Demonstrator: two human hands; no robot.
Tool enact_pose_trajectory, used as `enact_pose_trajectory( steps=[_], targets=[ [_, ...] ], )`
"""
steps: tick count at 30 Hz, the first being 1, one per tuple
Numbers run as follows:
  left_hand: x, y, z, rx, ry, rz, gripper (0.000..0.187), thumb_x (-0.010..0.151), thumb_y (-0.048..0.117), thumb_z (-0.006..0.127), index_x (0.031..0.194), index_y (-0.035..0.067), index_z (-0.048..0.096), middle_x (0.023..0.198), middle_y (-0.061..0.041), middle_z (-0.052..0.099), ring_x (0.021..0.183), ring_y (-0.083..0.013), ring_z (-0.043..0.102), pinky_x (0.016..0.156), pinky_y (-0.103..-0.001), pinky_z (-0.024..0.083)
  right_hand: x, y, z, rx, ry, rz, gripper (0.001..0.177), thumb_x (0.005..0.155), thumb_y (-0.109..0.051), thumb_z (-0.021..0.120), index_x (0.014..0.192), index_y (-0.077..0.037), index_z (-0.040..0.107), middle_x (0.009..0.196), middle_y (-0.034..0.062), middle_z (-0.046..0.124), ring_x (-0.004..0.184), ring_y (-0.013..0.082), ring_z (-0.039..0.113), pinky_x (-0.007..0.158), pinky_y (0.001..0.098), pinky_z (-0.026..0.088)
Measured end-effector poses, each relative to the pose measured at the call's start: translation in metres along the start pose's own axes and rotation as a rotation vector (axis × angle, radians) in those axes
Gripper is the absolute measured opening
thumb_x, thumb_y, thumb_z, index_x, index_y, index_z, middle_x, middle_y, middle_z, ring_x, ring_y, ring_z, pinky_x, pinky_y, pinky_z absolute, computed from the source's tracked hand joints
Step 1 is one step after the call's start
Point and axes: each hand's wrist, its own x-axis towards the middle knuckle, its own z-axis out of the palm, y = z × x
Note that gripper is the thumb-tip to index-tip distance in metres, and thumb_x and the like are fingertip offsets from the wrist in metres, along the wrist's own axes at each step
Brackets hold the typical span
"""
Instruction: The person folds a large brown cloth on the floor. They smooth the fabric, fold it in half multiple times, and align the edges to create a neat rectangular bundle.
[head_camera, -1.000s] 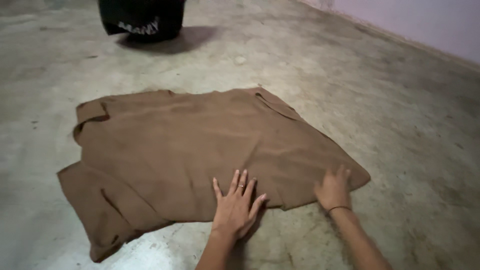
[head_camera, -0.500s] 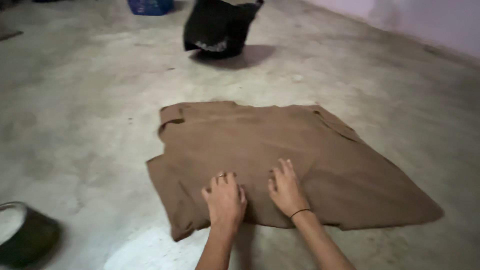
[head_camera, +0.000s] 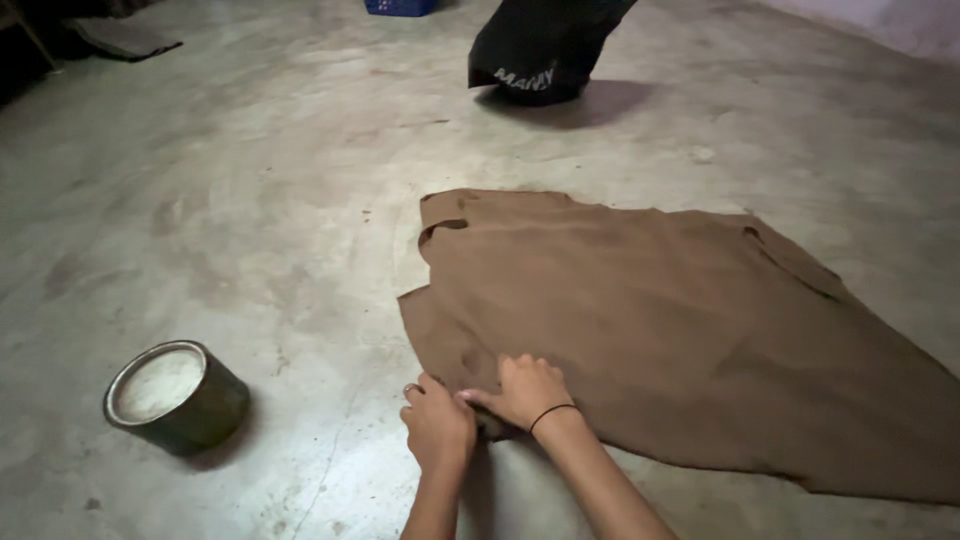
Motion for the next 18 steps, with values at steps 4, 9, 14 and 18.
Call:
enact_pose_trajectory(
  steps=[4, 9, 14, 18],
  targets=[
    [0.004, -0.01, -0.001, -0.098, -0.012, 0.049, 0.035, 0.095, 0.023, 0.061, 0.126, 0.01, 0.054, 0.13, -0.016, 0.059, 0.115, -0.04, 0.061, 0.095, -0.05, 0.052, 0.015, 0.007, 0.028, -0.099, -0.01, -0.031, 0.048, 0.076, -0.045, 0.08, 0.104, -0.007, 0.074, 0.112, 0.022, 0.071, 0.109, 0.0421, 0.067, 0.095, 0.0513, 0.055],
    [0.012, -0.028, 0.0, -0.208, -0.087, 0.224, 0.026, 0.097, 0.026, 0.058, 0.118, 0.01, 0.06, 0.117, -0.016, 0.067, 0.109, -0.04, 0.065, 0.092, -0.048, 0.052, 0.027, 0.017, 0.037, 0.035, -0.002, 0.056, 0.038, 0.085, -0.043, 0.075, 0.102, -0.01, 0.077, 0.108, 0.0208, 0.072, 0.107, 0.0418, 0.069, 0.094, 0.0521, 0.055],
    [0.017, -0.038, 0.005, -0.424, -0.128, 0.431, 0.031, 0.092, 0.025, 0.06, 0.12, 0.01, 0.062, 0.116, -0.018, 0.069, 0.109, -0.0412, 0.065, 0.093, -0.046, 0.052, 0.036, 0.01, 0.029, 0.271, 0.113, -0.012, 0.036, 0.084, -0.044, 0.073, 0.097, -0.011, 0.079, 0.096, 0.019, 0.074, 0.095, 0.0397, 0.071, 0.085, 0.0492, 0.056],
    [0.004, -0.04, -0.007, -0.365, -0.069, 0.487, 0.035, 0.084, 0.026, 0.067, 0.115, 0.009, 0.067, 0.123, -0.017, 0.06, 0.114, -0.038, 0.059, 0.098, -0.045, 0.05, 0.032, -0.002, 0.015, 0.358, 0.185, -0.095, 0.038, 0.085, -0.043, 0.071, 0.092, -0.006, 0.078, 0.087, 0.0212, 0.074, 0.084, 0.0394, 0.073, 0.077, 0.0473, 0.057]
  ],
)
